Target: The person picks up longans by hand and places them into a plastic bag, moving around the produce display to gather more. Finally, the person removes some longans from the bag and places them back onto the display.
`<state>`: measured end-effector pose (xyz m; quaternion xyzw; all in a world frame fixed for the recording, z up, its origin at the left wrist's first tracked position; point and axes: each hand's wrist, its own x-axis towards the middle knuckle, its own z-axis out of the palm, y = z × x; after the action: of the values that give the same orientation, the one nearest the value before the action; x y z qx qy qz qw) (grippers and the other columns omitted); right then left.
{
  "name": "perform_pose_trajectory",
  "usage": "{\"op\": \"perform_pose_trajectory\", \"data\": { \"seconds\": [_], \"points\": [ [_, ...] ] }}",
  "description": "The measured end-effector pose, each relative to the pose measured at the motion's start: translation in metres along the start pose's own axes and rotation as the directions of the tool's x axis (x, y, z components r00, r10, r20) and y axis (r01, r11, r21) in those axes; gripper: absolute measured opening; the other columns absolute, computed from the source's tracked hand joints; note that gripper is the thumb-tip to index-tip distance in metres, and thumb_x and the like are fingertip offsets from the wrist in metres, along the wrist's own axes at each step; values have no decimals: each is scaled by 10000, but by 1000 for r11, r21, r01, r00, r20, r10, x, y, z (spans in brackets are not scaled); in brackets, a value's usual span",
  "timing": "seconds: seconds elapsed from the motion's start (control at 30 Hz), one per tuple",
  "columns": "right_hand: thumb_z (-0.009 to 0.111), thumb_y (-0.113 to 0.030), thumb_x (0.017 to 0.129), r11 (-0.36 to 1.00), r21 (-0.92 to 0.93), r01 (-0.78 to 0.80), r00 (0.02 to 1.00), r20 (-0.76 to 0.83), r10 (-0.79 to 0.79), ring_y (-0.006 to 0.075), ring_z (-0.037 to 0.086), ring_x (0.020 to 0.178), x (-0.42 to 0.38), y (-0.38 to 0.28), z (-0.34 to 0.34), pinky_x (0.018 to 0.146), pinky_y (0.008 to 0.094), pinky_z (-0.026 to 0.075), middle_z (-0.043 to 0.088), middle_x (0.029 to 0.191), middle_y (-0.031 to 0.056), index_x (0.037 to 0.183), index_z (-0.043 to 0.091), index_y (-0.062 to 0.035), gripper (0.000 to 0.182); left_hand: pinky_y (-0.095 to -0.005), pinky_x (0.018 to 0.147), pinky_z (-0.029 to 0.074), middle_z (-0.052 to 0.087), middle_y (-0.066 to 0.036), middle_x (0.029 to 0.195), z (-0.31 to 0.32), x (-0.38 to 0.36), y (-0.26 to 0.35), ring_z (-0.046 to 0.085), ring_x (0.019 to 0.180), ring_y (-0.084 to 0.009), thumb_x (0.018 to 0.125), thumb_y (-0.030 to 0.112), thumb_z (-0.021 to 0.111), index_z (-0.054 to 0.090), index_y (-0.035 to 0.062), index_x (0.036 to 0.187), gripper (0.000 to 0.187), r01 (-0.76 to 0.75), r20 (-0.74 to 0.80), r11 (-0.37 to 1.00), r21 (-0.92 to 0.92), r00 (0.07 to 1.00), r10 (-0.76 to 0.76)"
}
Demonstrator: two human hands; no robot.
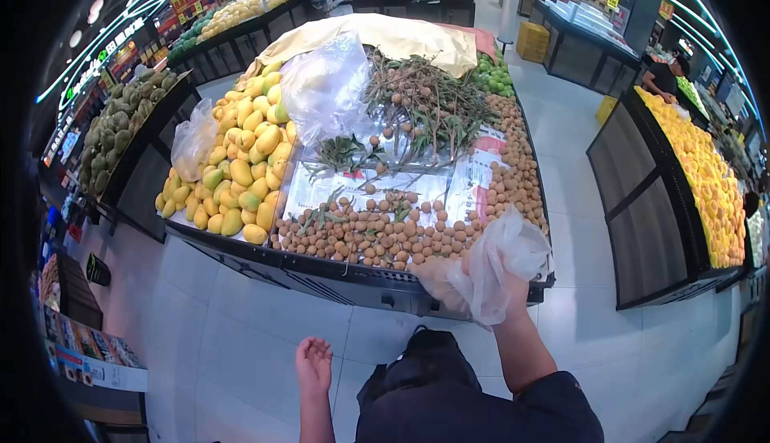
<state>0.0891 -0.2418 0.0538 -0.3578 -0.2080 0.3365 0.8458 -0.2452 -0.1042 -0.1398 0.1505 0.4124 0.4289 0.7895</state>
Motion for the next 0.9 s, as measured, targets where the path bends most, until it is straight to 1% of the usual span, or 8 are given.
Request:
{"op": "perform_pose_trajectory", "data": {
  "seconds": [0.1, 0.17, 0.3, 0.43, 0.53, 0.63, 0.73, 0.9],
  "points": [
    [514, -268, 966, 999, -44, -7, 995, -99, 3, 185, 418, 667, 34, -6, -12, 596, 318, 359, 416, 648, 6, 774, 493, -107, 252, -329, 787, 450, 604, -85, 956, 54, 1, -1, 582, 906, -208, 947, 160, 474, 540, 59, 1010, 137, -131, 121, 979, 157, 986, 113],
    [488, -294, 980, 910, -264, 321, 935, -68, -349, 174, 381, 643, 57, -19, -12, 570, 310, 327, 387, 619, -2, 740, 455, -124, 296, -325, 791, 453, 610, -90, 960, 76, 10, -10, 587, 915, -200, 954, 119, 465, 536, 50, 1014, 116, -195, 189, 957, 214, 970, 156],
    [418, -289, 1010, 923, 39, 382, 921, 62, -384, 157, 338, 620, 100, -58, -21, 534, 304, 295, 319, 607, -7, 656, 357, -128, 393, -310, 825, 450, 618, -96, 987, 108, 31, -16, 582, 929, -178, 949, 73, 484, 540, 29, 1025, 104, -224, 354, 921, 319, 930, 104],
    [416, -306, 1010, 900, -42, 433, 900, 77, -429, 148, 316, 614, 133, -51, -45, 554, 314, 281, 355, 642, -9, 740, 415, -135, 320, -292, 847, 435, 605, -76, 989, 157, 71, -1, 556, 933, -145, 931, 51, 539, 557, 16, 1017, 94, -395, 534, 790, 469, 840, 102],
    [523, -230, 968, 946, -217, 241, 855, -415, -312, 183, 576, 915, 136, 2, -89, 814, 327, 465, 594, 963, 49, 1116, 562, -77, 217, -304, 831, 434, 603, -74, 973, 201, 116, 10, 557, 931, -167, 911, 51, 569, 573, 20, 987, 82, -555, 676, 680, 479, 727, 117],
    [645, -107, 863, 688, -721, 84, 934, -184, -306, 181, 585, 1056, 123, 24, -78, 920, 315, 464, 622, 1073, 73, 1233, 549, -45, 387, -389, 863, 411, 599, -111, 969, 252, 169, 16, 542, 952, -299, 822, 58, 631, 600, 44, 963, 145, -881, 876, 81, 466, 472, 96],
    [697, -16, 760, 324, -927, 191, 957, 102, -273, 165, 579, 1045, 109, 15, -77, 914, 315, 464, 618, 1077, 62, 1239, 547, -27, 502, -430, 901, 385, 599, -110, 989, 280, 214, 3, 520, 1010, -315, 789, 92, 659, 609, 52, 980, 202, -905, 910, -121, 409, 413, -15],
    [618, -8, 808, 597, -773, -216, 859, -441, -260, 190, 584, 1059, 61, 18, -69, 936, 329, 452, 622, 1102, 65, 1261, 526, -2, 462, -468, 920, 348, 593, -74, 1032, 289, 253, -20, 488, 1071, -313, 754, 178, 712, 618, 87, 1035, 310, -874, 914, -364, 321, 387, -122]
  ]
}}
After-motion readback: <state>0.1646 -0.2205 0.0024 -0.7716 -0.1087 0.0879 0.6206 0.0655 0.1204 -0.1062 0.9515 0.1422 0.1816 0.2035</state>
